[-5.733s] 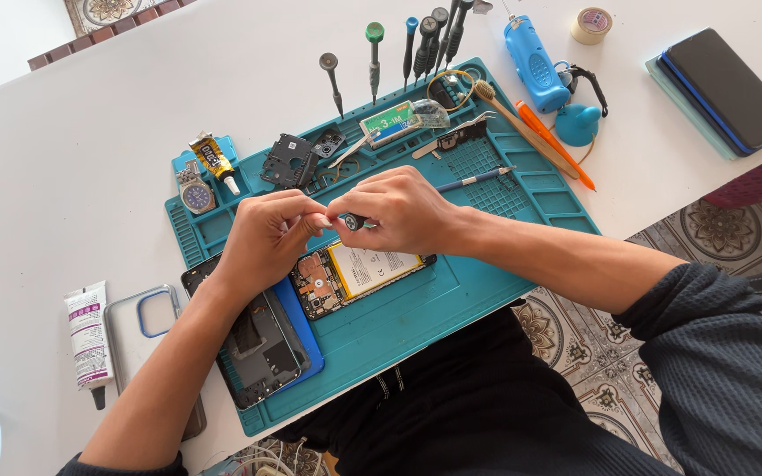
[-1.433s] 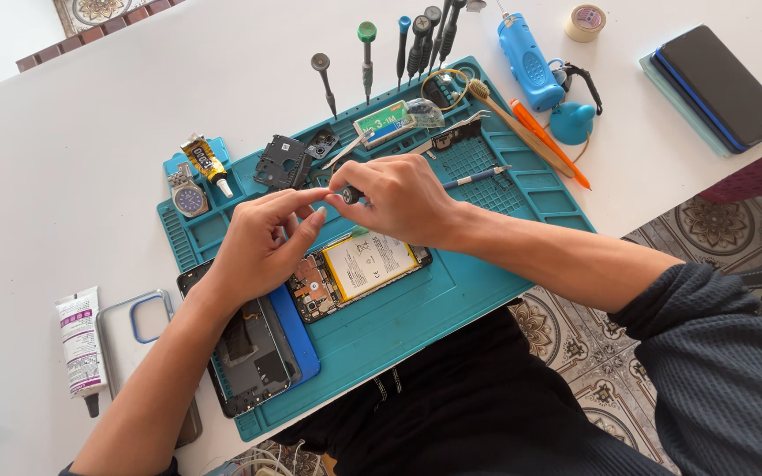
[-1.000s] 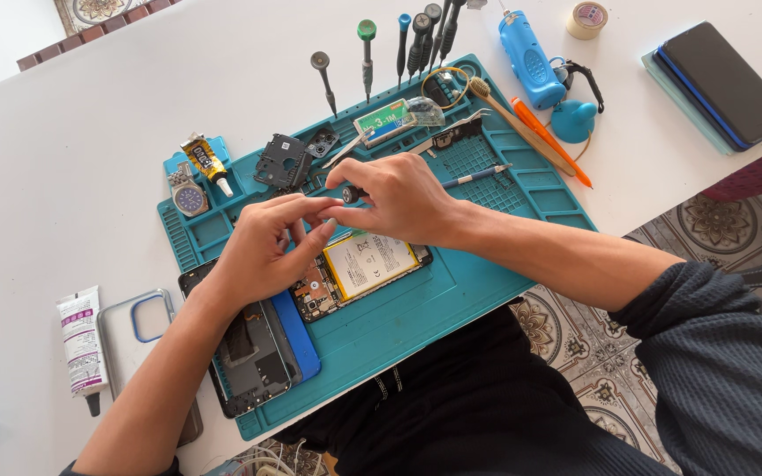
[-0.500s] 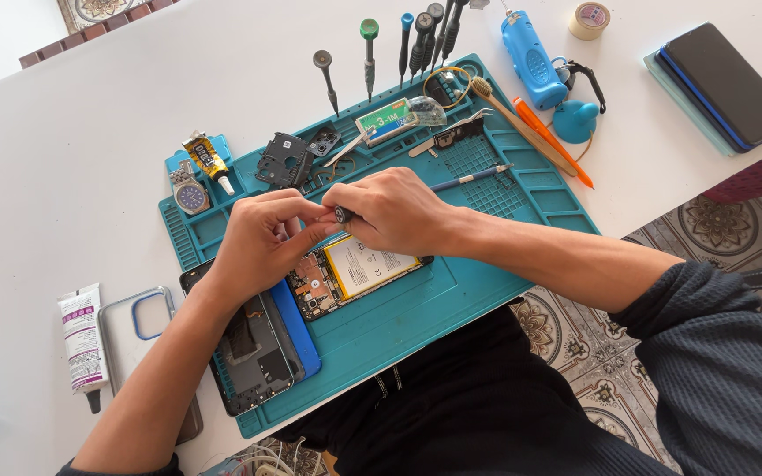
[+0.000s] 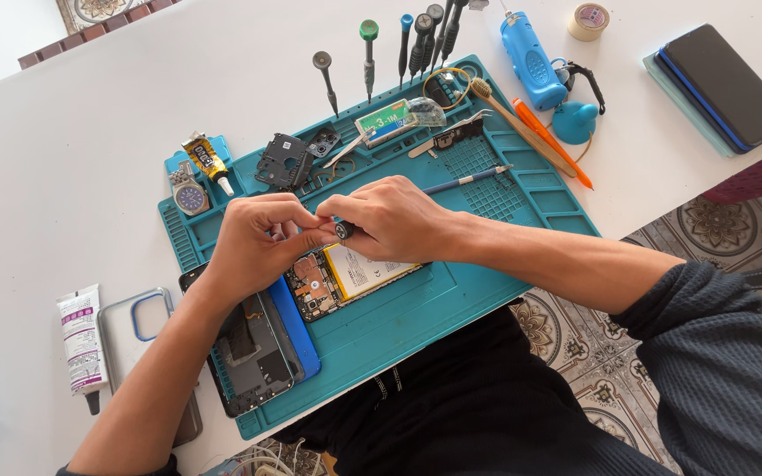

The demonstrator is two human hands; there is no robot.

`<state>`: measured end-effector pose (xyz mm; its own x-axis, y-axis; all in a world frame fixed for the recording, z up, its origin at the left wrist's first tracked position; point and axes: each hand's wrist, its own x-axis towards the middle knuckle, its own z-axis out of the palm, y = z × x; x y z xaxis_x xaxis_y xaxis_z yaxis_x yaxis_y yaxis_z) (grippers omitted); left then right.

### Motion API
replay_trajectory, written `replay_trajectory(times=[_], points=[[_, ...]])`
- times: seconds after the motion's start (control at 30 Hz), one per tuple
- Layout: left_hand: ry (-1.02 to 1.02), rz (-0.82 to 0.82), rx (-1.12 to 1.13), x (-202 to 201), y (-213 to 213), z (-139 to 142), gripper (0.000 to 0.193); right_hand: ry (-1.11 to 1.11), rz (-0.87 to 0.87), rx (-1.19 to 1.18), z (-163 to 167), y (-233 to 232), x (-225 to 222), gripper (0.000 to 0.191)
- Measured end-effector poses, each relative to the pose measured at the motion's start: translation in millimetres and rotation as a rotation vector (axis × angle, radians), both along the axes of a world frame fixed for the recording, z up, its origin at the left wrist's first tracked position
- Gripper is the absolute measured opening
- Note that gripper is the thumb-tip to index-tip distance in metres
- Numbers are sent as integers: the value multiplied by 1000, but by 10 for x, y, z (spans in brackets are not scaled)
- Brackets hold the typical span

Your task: The person pries open the back cover of a smartphone, unscrews internal components with a screwdriver, and disconnects the old battery from the phone body. They then use a wooden pry stick to lift and work the adhesive-attached battery out of the phone frame on a repair mat.

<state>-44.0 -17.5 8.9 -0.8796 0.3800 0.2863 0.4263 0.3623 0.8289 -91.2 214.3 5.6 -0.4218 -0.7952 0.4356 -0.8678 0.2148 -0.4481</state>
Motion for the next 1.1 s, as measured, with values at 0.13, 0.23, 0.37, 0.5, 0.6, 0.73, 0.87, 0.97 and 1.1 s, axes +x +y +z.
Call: replay_trajectory(times=[0.13, 0.23, 0.37, 0.5, 0.6, 0.73, 0.87, 0.97, 1.1], points=[[20, 41, -72, 1, -8, -2, 11, -2, 16, -12, 6, 0, 6, 30], [32, 43, -63, 3, -13, -11, 11, -6, 26, -20, 3, -3, 8, 31], [19, 58, -64, 7, -16, -32, 11, 15, 33, -29, -5, 5, 12, 32], [31, 67, -68, 11, -16, -43, 13, 9, 34, -28, -5, 1, 10, 31], [24, 41, -39, 17, -23, -37, 10, 8, 35, -28, 0, -2, 10, 28], [-14, 22, -45, 23, -27, -30, 7, 18, 43, -49, -3, 0, 25, 24], [-25, -14, -30, 24, -27, -26, 7, 20, 51, -81, -11, -9, 40, 25], [-24, -27, -21, 19, -28, -22, 6, 34, 40, -89, -8, 6, 49, 26], [-54, -62, 7, 10, -36, -15, 6, 50, 37, -109, -3, 15, 29, 27]])
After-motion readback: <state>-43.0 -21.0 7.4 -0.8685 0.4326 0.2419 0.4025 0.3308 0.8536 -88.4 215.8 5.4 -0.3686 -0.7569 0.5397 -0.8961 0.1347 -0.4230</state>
